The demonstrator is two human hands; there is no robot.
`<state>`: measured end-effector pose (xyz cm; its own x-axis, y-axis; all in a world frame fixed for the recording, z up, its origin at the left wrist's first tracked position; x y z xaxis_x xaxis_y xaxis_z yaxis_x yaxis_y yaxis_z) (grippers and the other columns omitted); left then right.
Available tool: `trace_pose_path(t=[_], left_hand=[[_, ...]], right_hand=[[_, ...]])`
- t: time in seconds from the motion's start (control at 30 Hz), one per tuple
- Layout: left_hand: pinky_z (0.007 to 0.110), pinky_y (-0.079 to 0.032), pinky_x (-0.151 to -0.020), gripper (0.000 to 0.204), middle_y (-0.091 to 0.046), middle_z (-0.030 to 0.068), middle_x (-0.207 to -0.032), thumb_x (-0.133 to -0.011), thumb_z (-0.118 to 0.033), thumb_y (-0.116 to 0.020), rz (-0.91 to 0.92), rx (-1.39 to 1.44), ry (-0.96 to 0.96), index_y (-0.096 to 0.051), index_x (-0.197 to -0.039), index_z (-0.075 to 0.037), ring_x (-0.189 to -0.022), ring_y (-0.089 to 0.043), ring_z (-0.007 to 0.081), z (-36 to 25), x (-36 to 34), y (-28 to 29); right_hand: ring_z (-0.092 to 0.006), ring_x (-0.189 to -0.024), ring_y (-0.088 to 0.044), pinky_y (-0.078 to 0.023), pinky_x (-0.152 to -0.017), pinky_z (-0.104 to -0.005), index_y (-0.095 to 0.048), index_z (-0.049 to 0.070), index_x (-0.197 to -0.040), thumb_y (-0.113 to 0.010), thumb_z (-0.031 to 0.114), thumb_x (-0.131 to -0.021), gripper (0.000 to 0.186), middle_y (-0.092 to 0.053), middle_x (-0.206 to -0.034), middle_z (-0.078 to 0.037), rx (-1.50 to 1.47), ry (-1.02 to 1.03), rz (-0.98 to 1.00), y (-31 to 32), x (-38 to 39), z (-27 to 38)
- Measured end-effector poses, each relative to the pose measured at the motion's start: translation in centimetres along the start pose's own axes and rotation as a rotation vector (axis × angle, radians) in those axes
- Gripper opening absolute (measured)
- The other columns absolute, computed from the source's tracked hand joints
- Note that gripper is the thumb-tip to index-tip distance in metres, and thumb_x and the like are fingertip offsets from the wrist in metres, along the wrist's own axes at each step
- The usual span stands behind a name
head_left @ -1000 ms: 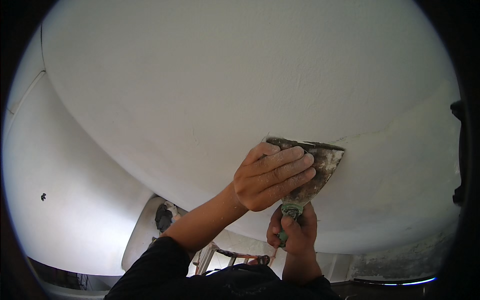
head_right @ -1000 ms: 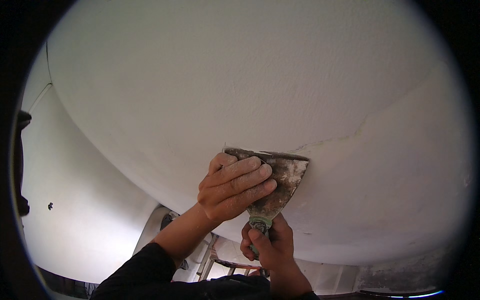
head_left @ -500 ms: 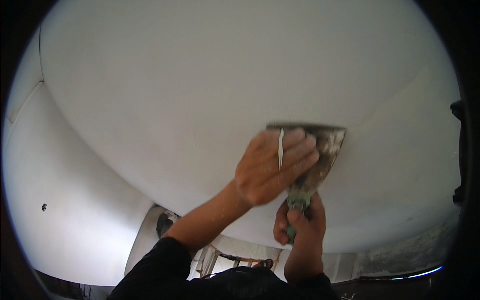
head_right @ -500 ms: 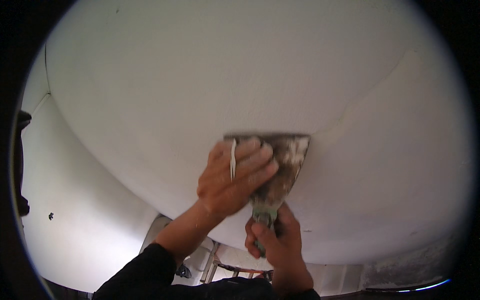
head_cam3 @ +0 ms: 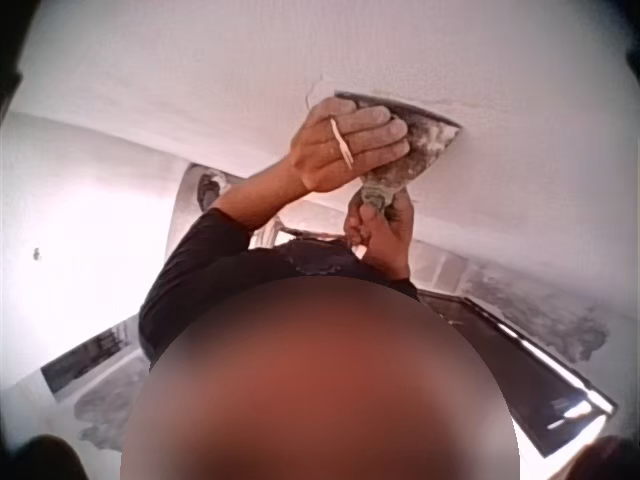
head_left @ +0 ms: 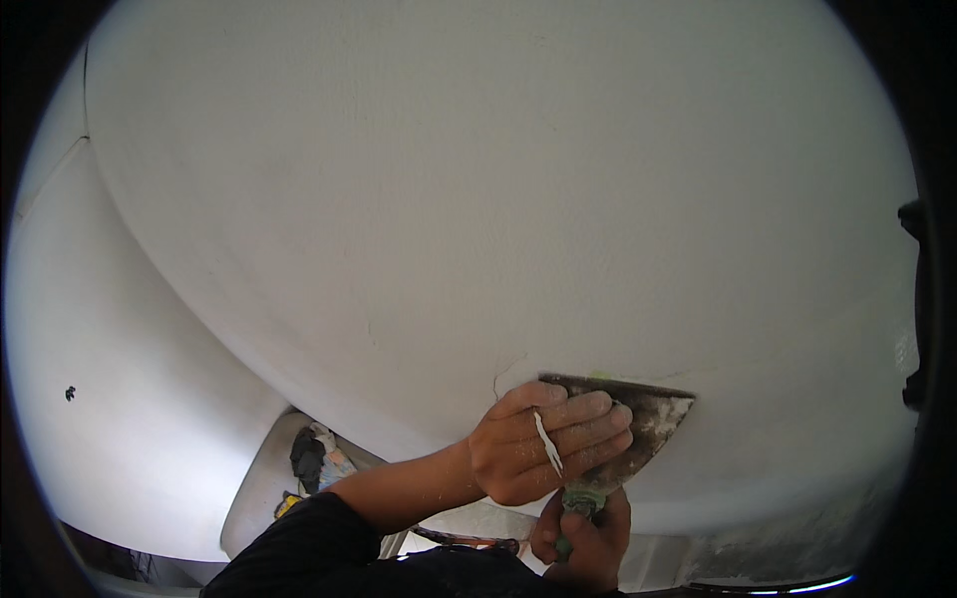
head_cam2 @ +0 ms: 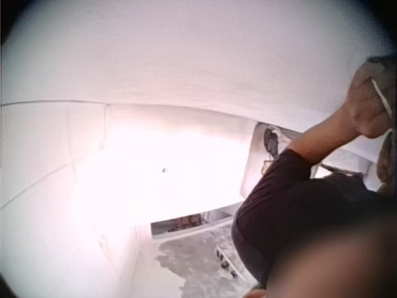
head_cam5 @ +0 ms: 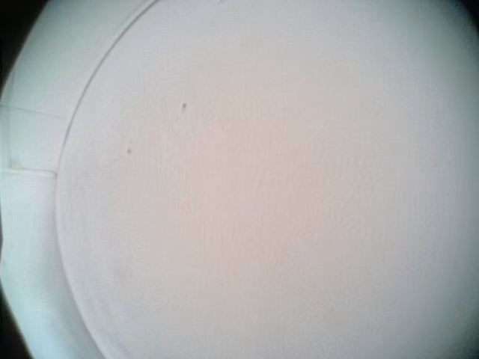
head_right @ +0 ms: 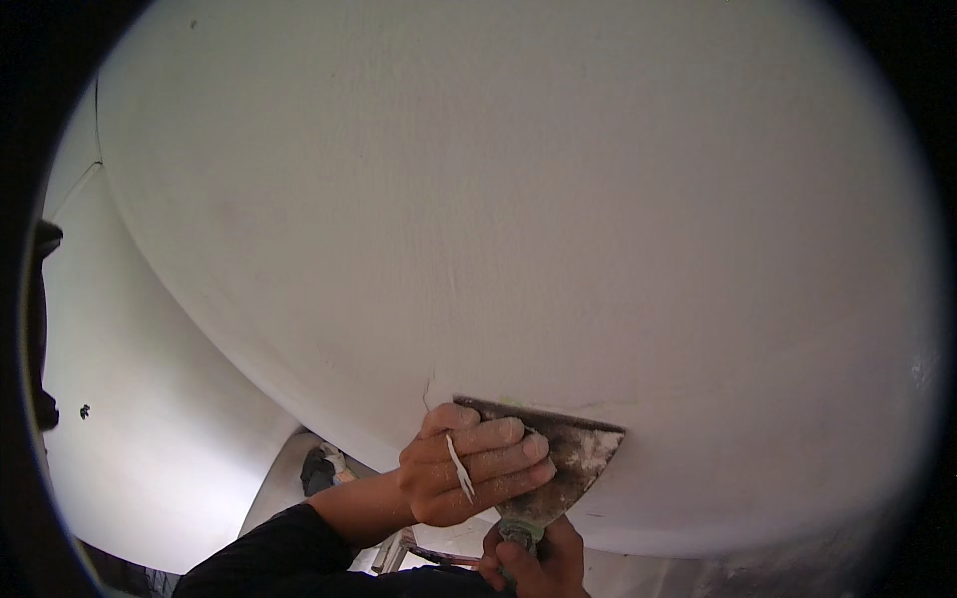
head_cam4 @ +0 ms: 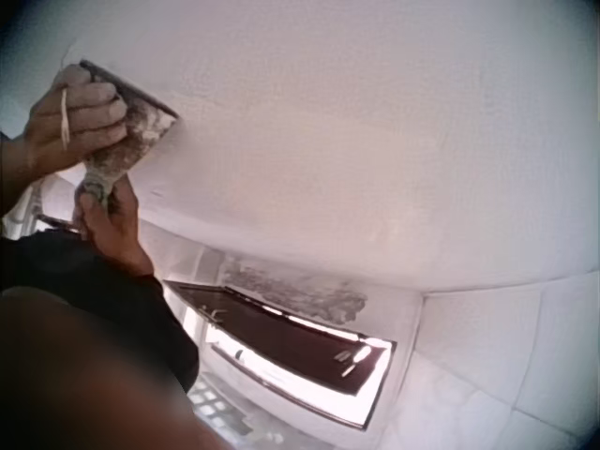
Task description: The person applies white plaster to a ceiling using a hand-held putty knife, repeatedly spreading and smoothing the material across a damaged area. The person works continuously on the same ceiling patch, occasionally repositioning the tool to cover adjacent spots.
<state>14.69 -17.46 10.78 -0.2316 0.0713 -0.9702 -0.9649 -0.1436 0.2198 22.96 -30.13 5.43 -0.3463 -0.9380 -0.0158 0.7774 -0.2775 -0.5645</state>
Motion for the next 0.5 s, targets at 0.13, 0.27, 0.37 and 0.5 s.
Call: trace_pose_path(t=[0.13, 0.27, 0.37, 0.5], left_hand=[[0.030, -0.044, -0.076, 0.022, -0.077, 0.0015, -0.098, -0.075, -0.015, -0.077, -0.052, 0.040, 0.038, -0.081, -0.097, -0.014, -0.099, -0.070, 0.0154, -0.5, 0.1, -0.5], [0.031, -0.043, -0.077, 0.020, -0.077, 0.0015, -0.099, -0.076, -0.015, -0.077, -0.112, 0.049, 0.016, -0.081, -0.095, -0.013, -0.101, -0.069, 0.0157, -0.3, -0.1, -0.9], [0.032, -0.043, -0.082, 0.019, -0.077, 0.0013, -0.102, -0.077, -0.016, -0.077, -0.107, 0.045, 0.021, -0.081, -0.095, -0.014, -0.105, -0.068, 0.0162, -0.5, -0.5, -0.9], [0.037, -0.045, -0.098, 0.030, -0.073, 0.0002, -0.115, -0.075, -0.015, -0.078, -0.043, -0.074, -0.017, -0.078, -0.105, -0.017, -0.115, -0.064, 0.0179, -1.1, -1.8, -2.0]], right_hand=[[-0.0047, -0.047, -0.044, -0.033, -0.040, -0.0195, -0.047, 0.005, -0.132, -0.059, 0.017, -0.099, 0.037, -0.052, -0.067, 0.000, 0.029, -0.007, 0.207, 0.8, 0.0, 0.5], [-0.0165, -0.044, -0.047, -0.037, -0.036, -0.0284, -0.040, -0.005, -0.129, -0.073, 0.019, -0.088, 0.057, -0.055, -0.069, -0.019, -0.065, 0.044, 0.066, 1.2, 0.3, 0.2], [-0.0161, -0.042, -0.046, -0.035, -0.034, -0.0274, -0.043, -0.005, -0.127, -0.074, 0.019, -0.087, 0.056, -0.055, -0.068, -0.019, -0.059, 0.118, 0.037, 1.0, 0.4, 0.5], [-0.0152, -0.049, -0.050, -0.037, -0.041, -0.0257, -0.046, -0.002, -0.124, -0.071, 0.019, -0.088, 0.049, -0.055, -0.071, -0.013, 0.048, 0.106, 0.051, 1.5, -0.5, 3.0]])
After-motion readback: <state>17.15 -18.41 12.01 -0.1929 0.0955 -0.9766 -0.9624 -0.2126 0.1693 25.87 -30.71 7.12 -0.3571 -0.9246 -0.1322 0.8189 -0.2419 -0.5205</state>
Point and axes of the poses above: each hand's wrist, its own x-axis away from the middle knuckle, its own y-axis out of the back of the hand, z = x × y, the point moved 2 cm from there along -x, towards the middle knuckle
